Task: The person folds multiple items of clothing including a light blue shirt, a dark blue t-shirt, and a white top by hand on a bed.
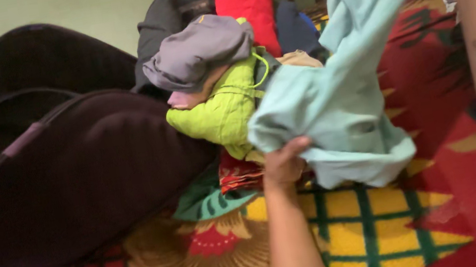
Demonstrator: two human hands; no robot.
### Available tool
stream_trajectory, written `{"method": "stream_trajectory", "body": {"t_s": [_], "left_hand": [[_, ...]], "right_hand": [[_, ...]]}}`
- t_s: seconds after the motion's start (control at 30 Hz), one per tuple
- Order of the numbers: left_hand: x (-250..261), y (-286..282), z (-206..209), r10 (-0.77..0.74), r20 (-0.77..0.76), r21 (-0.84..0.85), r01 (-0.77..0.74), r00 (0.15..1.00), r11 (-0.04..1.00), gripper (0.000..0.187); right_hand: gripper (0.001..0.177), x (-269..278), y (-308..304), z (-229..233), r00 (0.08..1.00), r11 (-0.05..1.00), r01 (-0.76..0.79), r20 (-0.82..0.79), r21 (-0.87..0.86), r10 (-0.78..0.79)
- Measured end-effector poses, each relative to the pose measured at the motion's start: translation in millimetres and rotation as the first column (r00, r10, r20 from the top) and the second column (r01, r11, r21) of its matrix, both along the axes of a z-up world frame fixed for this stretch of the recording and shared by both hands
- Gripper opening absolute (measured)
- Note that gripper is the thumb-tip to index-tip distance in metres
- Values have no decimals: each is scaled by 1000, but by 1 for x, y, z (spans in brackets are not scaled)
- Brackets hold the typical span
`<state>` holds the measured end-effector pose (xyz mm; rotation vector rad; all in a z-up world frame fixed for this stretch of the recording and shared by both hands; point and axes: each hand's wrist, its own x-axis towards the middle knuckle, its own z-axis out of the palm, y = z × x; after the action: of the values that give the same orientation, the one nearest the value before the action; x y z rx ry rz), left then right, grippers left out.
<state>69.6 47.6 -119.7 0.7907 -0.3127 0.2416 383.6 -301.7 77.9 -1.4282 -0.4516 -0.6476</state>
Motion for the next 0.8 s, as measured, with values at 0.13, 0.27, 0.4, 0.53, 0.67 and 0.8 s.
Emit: {"method": "stream_trajectory", "body": {"t_s": [0.13, 0.27, 0.4, 0.53, 0.67, 0.8], "left_hand": [[-5, -45, 33, -104, 41, 384, 80, 994, 920, 73], [-5, -69, 35, -197, 17, 432, 170, 980, 886, 71], [-1, -68, 28, -213, 57, 351, 180, 975, 919, 69], [3, -66, 17, -134, 56, 394, 101, 989, 914, 59], [0, -71, 14, -3, 60, 403, -21, 998, 915, 53], [7, -93, 46, 162, 16, 480, -150, 987, 864, 52]], "right_hand": [[47, 27, -28, -105, 923, 910, 212, -233, -357, -307], [58, -27, -31, -249, 918, 751, 197, -151, -630, -367], [50, -73, -25, -242, 801, 943, -306, -499, 133, 331], [48, -147, -23, -216, 833, 965, -226, -487, 132, 262], [57, -202, -19, -171, 745, 917, -346, -536, 199, 397], [76, -232, -26, -116, 597, 660, -727, -301, 188, 744]]}}
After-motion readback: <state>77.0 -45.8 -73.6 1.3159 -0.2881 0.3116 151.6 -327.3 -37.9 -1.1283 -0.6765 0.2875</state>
